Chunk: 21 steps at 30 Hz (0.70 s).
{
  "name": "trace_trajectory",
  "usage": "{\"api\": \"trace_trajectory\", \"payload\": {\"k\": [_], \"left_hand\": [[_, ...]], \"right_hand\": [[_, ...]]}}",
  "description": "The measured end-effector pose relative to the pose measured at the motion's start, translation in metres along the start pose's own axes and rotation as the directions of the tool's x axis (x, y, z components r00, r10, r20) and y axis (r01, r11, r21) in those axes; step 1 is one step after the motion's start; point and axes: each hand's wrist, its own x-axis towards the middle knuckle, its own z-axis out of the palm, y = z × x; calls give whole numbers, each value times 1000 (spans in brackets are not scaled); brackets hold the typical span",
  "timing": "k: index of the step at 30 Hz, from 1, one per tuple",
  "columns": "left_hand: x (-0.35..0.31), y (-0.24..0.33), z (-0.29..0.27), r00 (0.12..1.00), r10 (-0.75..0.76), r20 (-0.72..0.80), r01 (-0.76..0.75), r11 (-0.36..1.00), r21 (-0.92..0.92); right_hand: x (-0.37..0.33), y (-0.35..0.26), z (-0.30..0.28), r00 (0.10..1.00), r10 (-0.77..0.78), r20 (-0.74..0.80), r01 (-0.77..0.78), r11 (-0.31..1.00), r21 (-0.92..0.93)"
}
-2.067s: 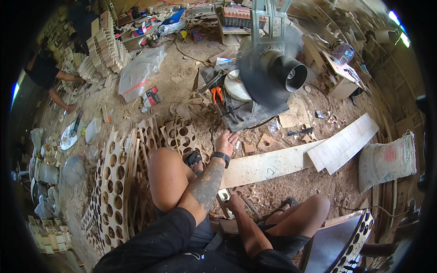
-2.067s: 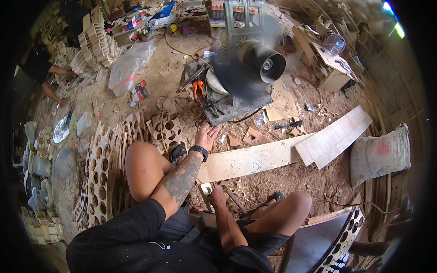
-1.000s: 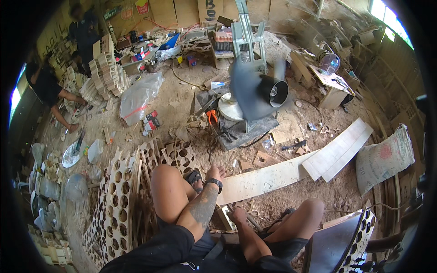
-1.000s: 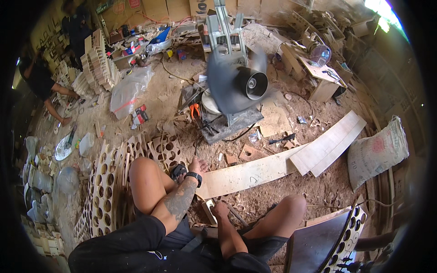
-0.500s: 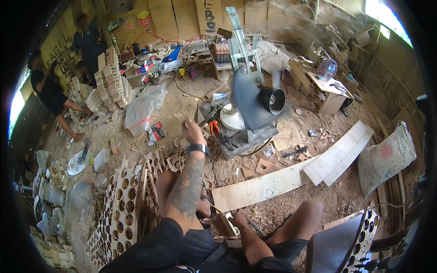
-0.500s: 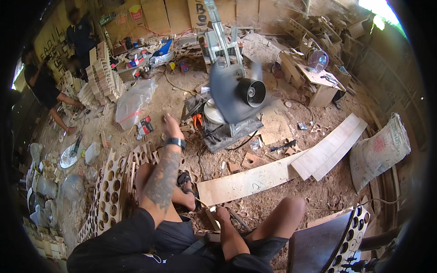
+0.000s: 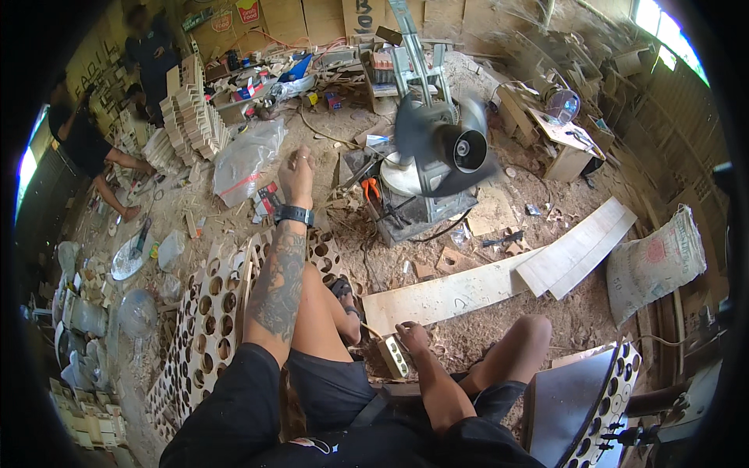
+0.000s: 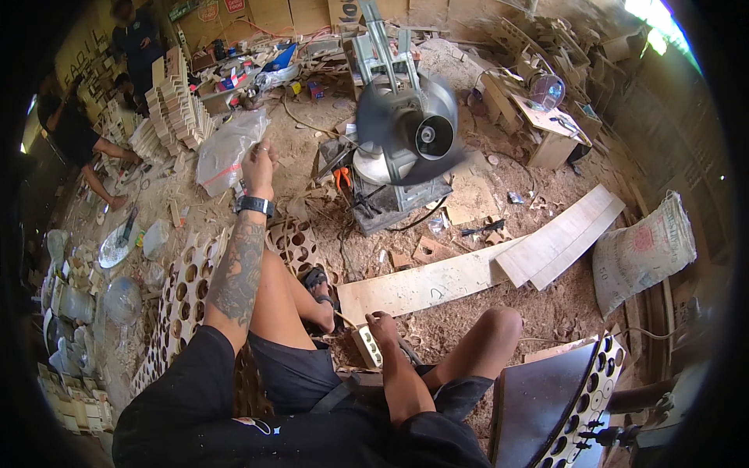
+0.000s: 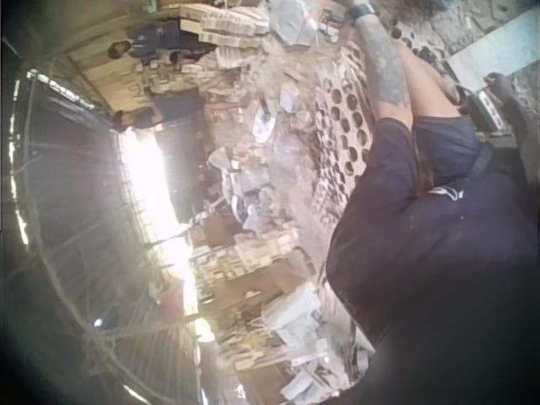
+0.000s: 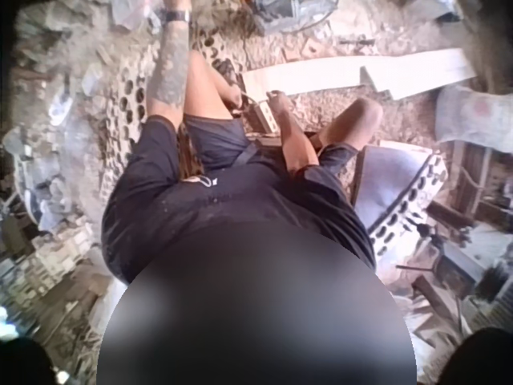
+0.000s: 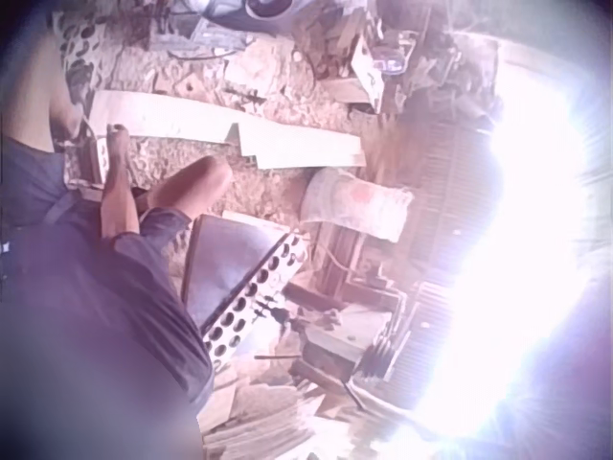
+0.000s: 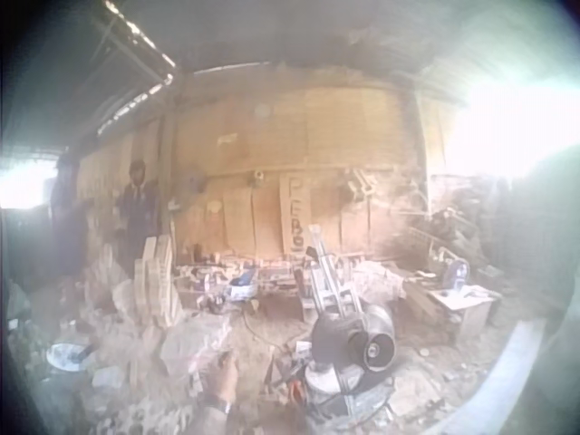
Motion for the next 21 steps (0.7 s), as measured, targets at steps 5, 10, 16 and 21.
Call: {"api": "trace_trajectory", "payload": {"k": [5,10,16,21], "left_hand": [[-8,-15,-12,991,-135,-3,135,990,-40],[-10,-9,-10,990,-131,-58,113,961,-252],[11,16,13,960,-277,32,272,907,-323],[17,17,13,922,-387,-30,346,854,-388]], "right_hand": [[-14,-18,-4,987,132,-94,-122,987,101],[-63,-134,-68,954,-259,-154,300,780,549],[-131,-297,-282,371,-541,-755,760,644,-88],[-142,-424,-378,-2,-675,-738,635,569,-523]]}}
